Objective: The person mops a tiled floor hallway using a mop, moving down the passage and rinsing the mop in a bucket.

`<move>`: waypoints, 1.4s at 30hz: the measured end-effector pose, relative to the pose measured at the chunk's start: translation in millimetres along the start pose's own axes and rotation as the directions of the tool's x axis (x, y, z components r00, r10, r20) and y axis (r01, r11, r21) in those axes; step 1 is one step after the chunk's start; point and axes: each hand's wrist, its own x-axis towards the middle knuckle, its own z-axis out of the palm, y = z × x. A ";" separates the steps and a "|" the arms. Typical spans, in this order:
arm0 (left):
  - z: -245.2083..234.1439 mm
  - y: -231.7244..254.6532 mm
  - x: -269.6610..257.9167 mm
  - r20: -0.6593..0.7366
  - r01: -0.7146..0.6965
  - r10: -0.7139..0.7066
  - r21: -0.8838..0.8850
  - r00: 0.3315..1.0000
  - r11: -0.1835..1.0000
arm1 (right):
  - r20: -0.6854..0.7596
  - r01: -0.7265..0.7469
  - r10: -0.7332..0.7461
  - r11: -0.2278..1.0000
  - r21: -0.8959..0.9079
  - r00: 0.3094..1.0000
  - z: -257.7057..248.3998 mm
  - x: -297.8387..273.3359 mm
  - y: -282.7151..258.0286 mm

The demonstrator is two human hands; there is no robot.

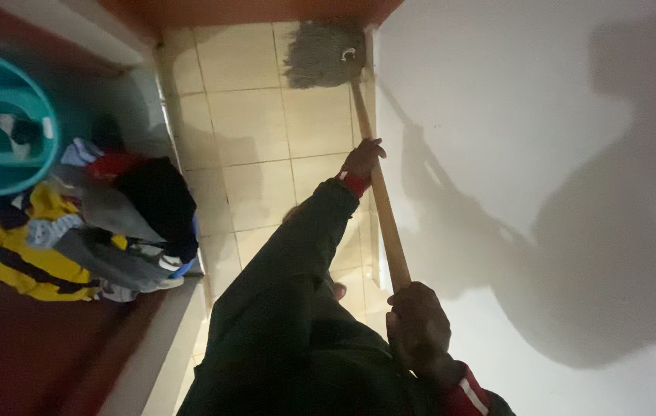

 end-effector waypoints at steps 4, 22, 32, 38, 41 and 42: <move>5.6 24.3 0.0 0.194 0.141 -0.133 -0.031 0.972 0.989 | 0.188 -0.197 0.234 0.961 -0.197 0.954 -9.7 -14.8 -5.5; -94.8 90.3 -64.3 0.494 -0.087 0.071 0.009 0.867 0.996 | -0.097 -0.407 0.395 0.887 -0.219 0.913 -109.1 -12.8 -63.0; -139.1 36.9 -93.4 0.163 -0.084 0.069 0.084 0.984 0.993 | -0.401 0.277 -0.127 0.898 0.342 0.907 -36.7 -2.6 -40.5; -138.5 59.9 -139.0 0.098 0.059 -0.082 0.215 0.992 0.975 | -0.311 0.254 0.006 0.561 0.788 0.950 -29.4 -43.2 -11.2; -133.8 95.2 -168.9 0.177 0.309 -0.362 0.268 0.915 0.913 | -0.257 0.209 0.040 0.470 0.857 0.965 -39.2 -69.8 -6.9; -133.3 107.7 -183.9 0.171 0.308 -0.362 0.275 0.916 0.911 | -0.260 0.215 0.036 0.464 0.859 0.965 -43.1 -79.2 -7.4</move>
